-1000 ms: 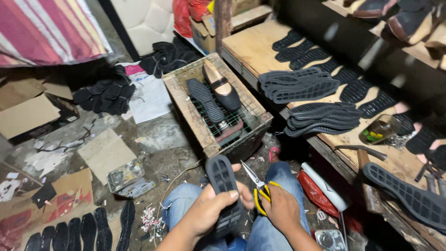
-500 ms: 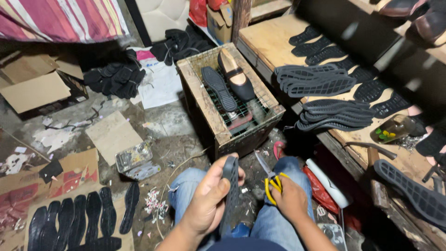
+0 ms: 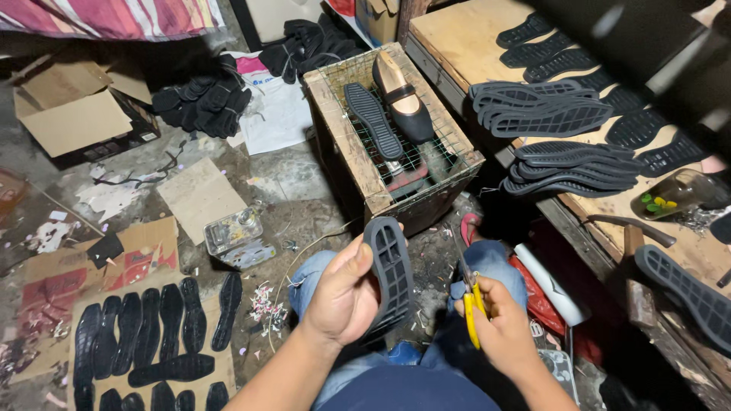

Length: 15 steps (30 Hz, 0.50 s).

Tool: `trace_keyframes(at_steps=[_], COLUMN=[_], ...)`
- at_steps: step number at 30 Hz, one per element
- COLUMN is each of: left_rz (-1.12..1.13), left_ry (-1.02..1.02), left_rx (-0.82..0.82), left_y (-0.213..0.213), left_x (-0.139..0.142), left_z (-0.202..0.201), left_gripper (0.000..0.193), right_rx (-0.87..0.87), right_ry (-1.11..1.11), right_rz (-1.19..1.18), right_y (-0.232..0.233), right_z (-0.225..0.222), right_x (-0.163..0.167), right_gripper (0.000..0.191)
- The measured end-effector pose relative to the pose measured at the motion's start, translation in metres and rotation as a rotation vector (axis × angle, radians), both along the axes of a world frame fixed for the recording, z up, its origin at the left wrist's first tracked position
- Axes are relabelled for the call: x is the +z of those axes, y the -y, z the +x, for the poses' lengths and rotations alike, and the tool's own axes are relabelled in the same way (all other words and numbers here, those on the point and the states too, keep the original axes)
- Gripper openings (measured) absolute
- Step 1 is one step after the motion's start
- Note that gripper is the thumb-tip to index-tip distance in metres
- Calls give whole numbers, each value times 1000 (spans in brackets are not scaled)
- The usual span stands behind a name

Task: The person trims the edges of black rubber shoe soles using yellow-handled shears. They hold each sole in one hand, cut along the perimeter, and place the trimmed soles on a nearby wooden surface.

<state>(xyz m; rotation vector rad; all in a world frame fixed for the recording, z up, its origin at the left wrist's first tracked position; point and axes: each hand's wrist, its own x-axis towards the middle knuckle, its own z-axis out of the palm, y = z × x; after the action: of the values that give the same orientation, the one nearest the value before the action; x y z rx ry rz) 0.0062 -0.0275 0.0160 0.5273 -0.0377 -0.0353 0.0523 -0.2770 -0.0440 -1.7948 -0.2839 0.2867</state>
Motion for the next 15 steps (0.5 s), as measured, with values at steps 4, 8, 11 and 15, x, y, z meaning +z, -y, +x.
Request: trace_keyframes(at_steps=[4, 8, 11, 15], left_rz=[-88, -31, 8, 48], left_ry=[30, 71, 93, 102], left_rx=[2, 15, 12, 6], left_y=[5, 8, 8, 7], left_x=[5, 10, 13, 17], left_z=[1, -2, -5, -7], left_gripper=[58, 62, 62, 62], right_rx=[18, 36, 3, 8], right_ry=[339, 505, 573, 596], right_rz=[-287, -314, -321, -345], right_y=[-5, -13, -16, -14], right_z=[-13, -19, -21, -22], right_x=[30, 53, 61, 67], right_gripper=[63, 60, 56, 49])
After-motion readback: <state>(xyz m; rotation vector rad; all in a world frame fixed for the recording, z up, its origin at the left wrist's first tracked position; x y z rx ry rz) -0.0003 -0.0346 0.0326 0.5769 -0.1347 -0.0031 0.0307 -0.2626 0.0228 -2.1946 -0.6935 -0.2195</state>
